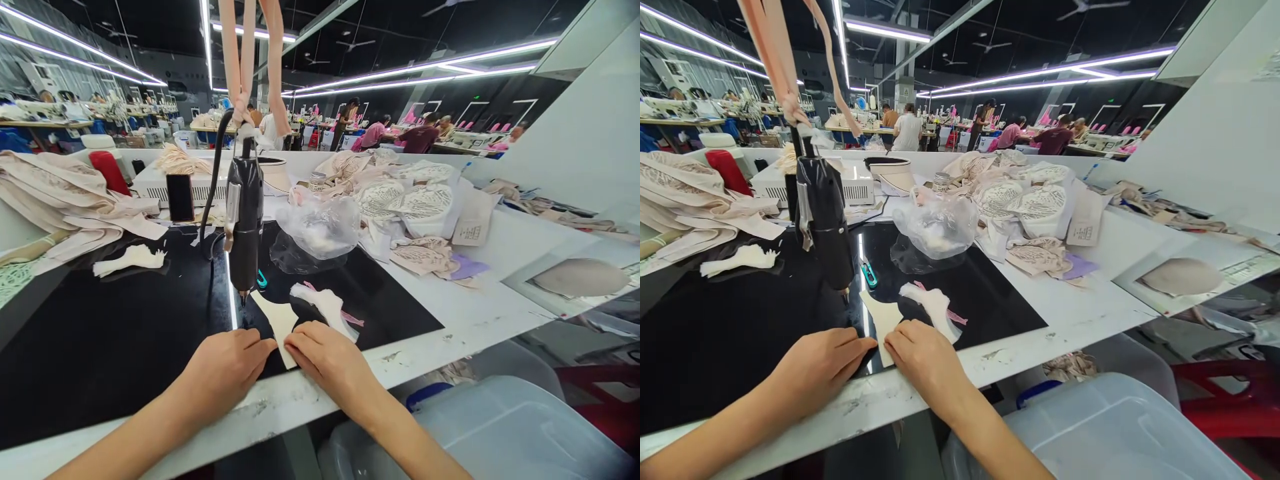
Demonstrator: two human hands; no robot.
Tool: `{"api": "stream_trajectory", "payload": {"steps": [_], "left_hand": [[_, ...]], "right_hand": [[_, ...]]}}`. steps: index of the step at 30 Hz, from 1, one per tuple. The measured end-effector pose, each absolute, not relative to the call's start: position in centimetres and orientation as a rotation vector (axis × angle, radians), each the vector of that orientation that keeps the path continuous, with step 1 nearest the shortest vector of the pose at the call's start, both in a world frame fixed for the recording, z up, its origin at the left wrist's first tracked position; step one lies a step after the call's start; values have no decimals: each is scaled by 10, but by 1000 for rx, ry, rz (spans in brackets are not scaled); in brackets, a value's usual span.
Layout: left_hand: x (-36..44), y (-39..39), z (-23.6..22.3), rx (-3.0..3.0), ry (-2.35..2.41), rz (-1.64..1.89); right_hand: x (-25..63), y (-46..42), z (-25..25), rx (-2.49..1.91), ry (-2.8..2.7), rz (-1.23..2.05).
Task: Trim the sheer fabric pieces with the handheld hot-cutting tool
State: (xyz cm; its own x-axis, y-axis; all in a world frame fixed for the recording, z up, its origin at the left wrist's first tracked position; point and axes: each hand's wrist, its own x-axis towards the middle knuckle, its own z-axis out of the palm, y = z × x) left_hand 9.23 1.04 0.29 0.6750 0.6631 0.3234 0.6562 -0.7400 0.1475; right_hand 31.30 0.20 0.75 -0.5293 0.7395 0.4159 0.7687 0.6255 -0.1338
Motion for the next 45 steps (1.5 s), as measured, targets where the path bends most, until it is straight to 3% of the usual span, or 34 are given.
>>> {"api": "stream_trajectory", "payload": {"steps": [5, 11, 20, 45], "left_hand": [[91, 11, 1, 2804, 1125, 600], [92, 10, 1, 2789, 1136, 576], [93, 12, -1, 2819, 1110, 641], [98, 12, 7, 2957, 1036, 380]], "right_hand": [[316, 0, 18, -1249, -2439, 161], [312, 0, 13, -1231, -2463, 7], [316, 5, 27, -1346, -2098, 736], [313, 12, 25, -1429, -1827, 875]]}}
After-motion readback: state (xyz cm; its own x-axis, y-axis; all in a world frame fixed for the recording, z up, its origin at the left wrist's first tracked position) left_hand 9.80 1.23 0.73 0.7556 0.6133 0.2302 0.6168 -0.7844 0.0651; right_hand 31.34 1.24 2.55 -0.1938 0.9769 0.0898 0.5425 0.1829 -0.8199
